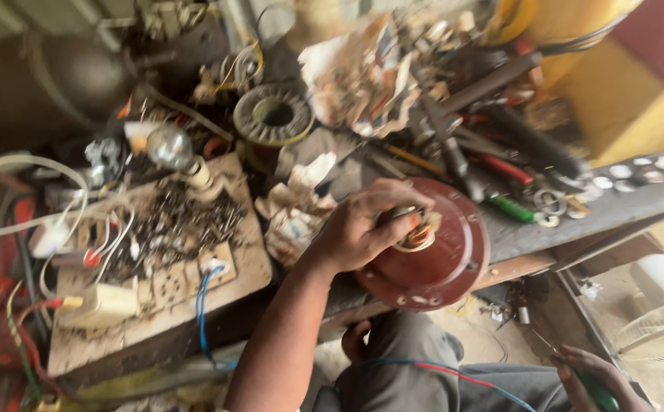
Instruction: The person sits on the floor and uses a green screwdriver to adjust wires and components inside a circular motor housing. They then use a hammer to tap the housing while holding it steady.
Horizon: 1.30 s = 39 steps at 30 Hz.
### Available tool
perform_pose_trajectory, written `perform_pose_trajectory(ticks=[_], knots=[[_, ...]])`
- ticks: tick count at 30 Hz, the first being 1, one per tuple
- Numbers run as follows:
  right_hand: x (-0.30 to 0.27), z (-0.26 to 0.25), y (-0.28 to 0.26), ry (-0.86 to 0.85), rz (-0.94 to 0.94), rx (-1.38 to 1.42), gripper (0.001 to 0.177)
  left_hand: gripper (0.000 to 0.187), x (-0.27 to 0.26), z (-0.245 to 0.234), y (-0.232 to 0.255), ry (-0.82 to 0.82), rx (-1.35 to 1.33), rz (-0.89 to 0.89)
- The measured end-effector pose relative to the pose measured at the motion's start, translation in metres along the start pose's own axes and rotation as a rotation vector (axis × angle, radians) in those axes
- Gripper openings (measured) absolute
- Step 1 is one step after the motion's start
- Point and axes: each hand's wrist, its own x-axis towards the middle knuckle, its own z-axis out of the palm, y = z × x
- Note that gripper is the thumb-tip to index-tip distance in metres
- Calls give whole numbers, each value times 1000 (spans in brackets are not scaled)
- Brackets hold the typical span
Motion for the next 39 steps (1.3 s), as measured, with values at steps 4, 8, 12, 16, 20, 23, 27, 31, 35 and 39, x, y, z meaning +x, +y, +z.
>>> perform_pose_trajectory(ticks=[4,8,12,16,20,23,27,31,35,39], knots=[[29,-16,26,24,419,691,31,21,3,0,6,-2,-1,-46],[26,20,36,64,561,909,33,23,2,1,9,-20,-50,-101],[35,41,42,-148,419,792,35,24,3,3,6,-15,-68,-112],[49,48,49,-255,443,919,37,24,-2,3,2,-11,-76,-106],[57,67,51,-253,381,1105,33,25,10,3,17,-48,205,-46],[52,74,42,-210,424,1098,32,22,28,-1,46,-189,622,41],[40,71,39,-193,492,978,30,10,54,-2,75,-453,1002,115],[46,69,37,-296,480,847,29,8,73,7,75,-632,1185,152],[49,78,16,-343,294,672,28,15,84,22,72,-775,1336,12],[67,71,-41,-243,-54,502,27,17,82,25,66,-714,1333,-50]])
